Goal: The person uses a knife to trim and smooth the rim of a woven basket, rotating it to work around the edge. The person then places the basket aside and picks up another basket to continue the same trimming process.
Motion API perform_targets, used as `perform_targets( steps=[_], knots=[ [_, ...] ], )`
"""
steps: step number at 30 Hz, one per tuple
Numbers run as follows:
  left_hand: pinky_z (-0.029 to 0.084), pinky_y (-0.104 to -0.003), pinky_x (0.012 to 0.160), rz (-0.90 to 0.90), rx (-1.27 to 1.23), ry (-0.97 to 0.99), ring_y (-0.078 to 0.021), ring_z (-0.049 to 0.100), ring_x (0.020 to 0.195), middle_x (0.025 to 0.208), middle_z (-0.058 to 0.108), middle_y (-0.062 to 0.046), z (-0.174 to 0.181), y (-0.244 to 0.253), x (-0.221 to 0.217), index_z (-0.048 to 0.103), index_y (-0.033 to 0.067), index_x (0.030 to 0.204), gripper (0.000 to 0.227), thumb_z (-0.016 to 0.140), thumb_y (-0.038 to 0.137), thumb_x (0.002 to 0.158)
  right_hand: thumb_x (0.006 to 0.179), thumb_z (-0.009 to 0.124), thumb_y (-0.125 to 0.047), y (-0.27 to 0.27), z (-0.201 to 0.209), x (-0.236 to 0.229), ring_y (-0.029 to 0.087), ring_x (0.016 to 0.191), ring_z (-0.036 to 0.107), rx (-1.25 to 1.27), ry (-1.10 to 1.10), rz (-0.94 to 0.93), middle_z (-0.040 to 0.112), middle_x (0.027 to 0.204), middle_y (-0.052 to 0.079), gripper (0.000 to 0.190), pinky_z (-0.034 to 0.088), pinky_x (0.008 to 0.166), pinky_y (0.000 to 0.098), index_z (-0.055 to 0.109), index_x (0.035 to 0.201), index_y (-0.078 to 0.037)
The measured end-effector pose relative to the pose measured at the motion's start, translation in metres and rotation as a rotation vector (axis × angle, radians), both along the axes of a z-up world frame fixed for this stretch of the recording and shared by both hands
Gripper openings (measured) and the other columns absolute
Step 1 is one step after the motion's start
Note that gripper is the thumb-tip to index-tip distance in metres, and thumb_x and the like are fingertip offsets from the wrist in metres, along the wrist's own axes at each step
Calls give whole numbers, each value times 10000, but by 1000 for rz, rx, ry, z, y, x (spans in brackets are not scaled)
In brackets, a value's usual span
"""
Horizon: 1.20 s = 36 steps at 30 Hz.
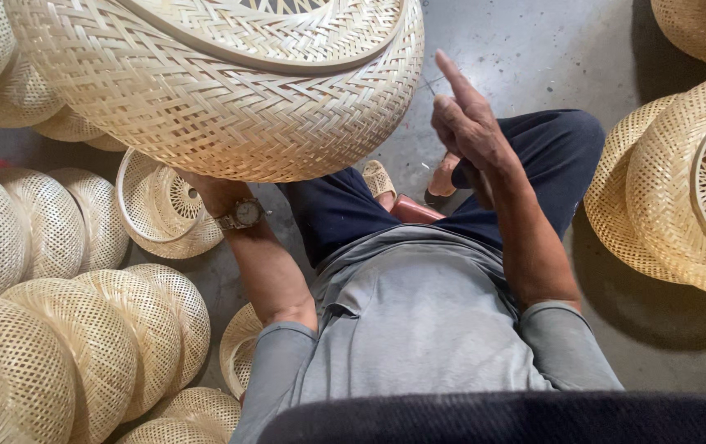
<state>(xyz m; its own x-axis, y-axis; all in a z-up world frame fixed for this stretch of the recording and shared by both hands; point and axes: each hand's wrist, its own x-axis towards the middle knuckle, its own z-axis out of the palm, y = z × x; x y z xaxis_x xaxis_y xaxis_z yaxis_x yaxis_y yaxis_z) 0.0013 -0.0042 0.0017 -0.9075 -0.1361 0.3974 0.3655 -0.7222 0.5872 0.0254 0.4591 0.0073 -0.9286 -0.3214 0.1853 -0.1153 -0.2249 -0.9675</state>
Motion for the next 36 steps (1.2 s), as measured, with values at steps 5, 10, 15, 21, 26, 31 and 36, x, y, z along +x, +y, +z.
perform_targets(
  steps=[5, 10, 15, 21, 26, 31, 36],
  knots=[
    [519, -447, 1143, -6, 1, 11, -274, 511, 1422, 1553, 490, -105, 0, 5, -5, 383, 131, 1555, 610, 327, 534, 1101, 1128, 512, -350, -15, 12, -2, 18, 484, 379, -182, 49, 95, 443, 636, -60, 706, 358, 403, 215, 210, 1683, -35],
    [515, -451, 1160, 9, 0, 23, -276, 503, 1442, 1569, 481, -104, -8, 8, 6, 373, 135, 1566, 623, 322, 545, 1100, 1167, 517, -329, -24, -11, -9, 29, 507, 397, -153, 90, 11, 475, 689, -62, 577, 375, 430, 222, 367, 1654, -58],
    [511, -454, 1177, 1, -20, 58, -279, 494, 1461, 1586, 473, -104, -13, 21, 10, 362, 138, 1576, 635, 318, 555, 1099, 1245, 502, -224, -19, -35, -11, 33, 626, 437, 210, 274, -250, 486, 743, -54, 432, 375, 531, 207, 442, 1621, -20],
    [493, -446, 1201, 59, -36, 70, -275, 471, 1504, 1622, 456, -90, -33, 32, 10, 346, 155, 1598, 608, 318, 524, 1116, 1170, 477, -214, -8, -19, -14, 29, 578, 410, 195, 165, -348, 442, 689, -73, 493, 369, 506, 217, 425, 1601, 20],
    [529, -465, 1097, 185, -322, 22, -308, 547, 1338, 1499, 546, -162, -53, 29, -7, 428, 42, 1536, 464, 479, 341, 1186, 1198, 495, -238, -5, 7, 0, 42, 628, 418, 169, 170, -195, 448, 732, -65, 501, 358, 562, 216, 438, 1620, 26],
    [603, -400, 996, 181, -195, -94, -247, 635, 1237, 1406, 599, -107, -50, 35, -6, 453, 45, 1448, 407, 522, 222, 1088, 1177, 525, -247, -10, 38, 0, 116, 755, 620, 430, 461, -201, 598, 898, 61, 432, 519, 638, 236, 537, 1464, 75],
    [622, -375, 860, -121, 67, -130, -223, 697, 1036, 1215, 693, -121, -38, 49, -29, 554, -40, 1338, 368, 455, 260, 1148, 1124, 675, -115, -23, 47, -11, 222, 937, 720, 508, 560, -159, 637, 1186, 183, 201, 652, 782, 314, 666, 1227, 58]
  ],
)
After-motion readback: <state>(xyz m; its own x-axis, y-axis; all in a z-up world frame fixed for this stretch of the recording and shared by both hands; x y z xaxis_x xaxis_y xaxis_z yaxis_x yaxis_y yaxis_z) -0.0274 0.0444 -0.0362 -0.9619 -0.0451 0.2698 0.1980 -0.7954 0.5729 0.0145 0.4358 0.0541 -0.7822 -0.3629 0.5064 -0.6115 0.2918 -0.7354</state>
